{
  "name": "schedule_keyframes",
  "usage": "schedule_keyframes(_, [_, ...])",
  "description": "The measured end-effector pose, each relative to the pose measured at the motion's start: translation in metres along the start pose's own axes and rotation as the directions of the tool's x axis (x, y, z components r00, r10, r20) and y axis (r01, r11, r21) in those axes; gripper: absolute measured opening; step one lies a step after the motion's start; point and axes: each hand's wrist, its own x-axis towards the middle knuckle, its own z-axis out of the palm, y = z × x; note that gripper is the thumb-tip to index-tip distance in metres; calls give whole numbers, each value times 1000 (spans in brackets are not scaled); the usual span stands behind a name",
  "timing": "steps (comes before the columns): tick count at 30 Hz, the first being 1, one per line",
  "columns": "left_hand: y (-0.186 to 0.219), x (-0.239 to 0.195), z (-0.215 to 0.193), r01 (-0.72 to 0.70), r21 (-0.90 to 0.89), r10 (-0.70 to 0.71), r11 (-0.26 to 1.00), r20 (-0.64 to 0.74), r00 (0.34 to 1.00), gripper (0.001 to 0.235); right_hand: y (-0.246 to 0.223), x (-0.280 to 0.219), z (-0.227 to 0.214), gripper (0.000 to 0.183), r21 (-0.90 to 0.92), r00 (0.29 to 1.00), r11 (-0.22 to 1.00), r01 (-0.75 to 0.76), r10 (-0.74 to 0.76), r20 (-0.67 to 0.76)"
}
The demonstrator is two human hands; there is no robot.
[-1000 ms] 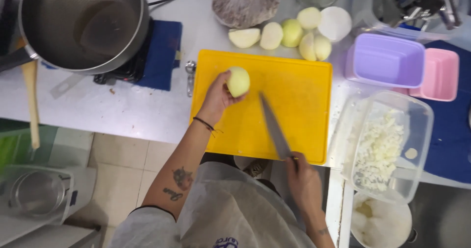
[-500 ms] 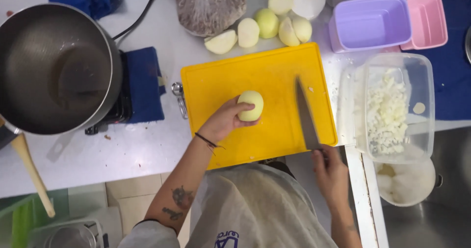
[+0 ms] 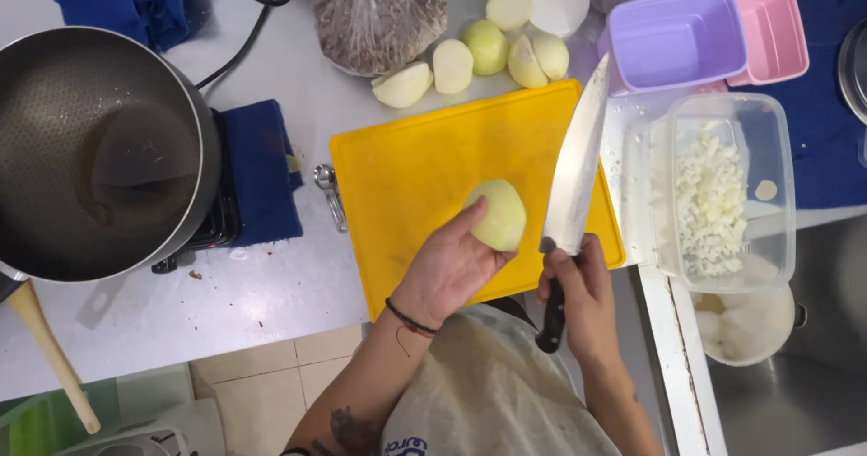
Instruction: Chopping and dicing onions on a yellow cutting board, transferring them to a container, and then retrieving bags of meat from a refrigerator.
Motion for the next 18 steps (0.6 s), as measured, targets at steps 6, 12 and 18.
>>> schedule_keyframes(6, [-10,-22,8,-152,36,148,988,98,984,47,-25,-4,17,30,71,985,982,174,-174,-13])
schedule_keyframes(12, [-31,-9,-23,-321,331,253,888,232,939,50,-40,-2,16,30,45,971,970,240,-241,14])
schedule_keyframes(18, [2,-39,-11,-404,618,194,675,379,905,64,-44,-2,-14,42,-84,949,949,303,-293,113])
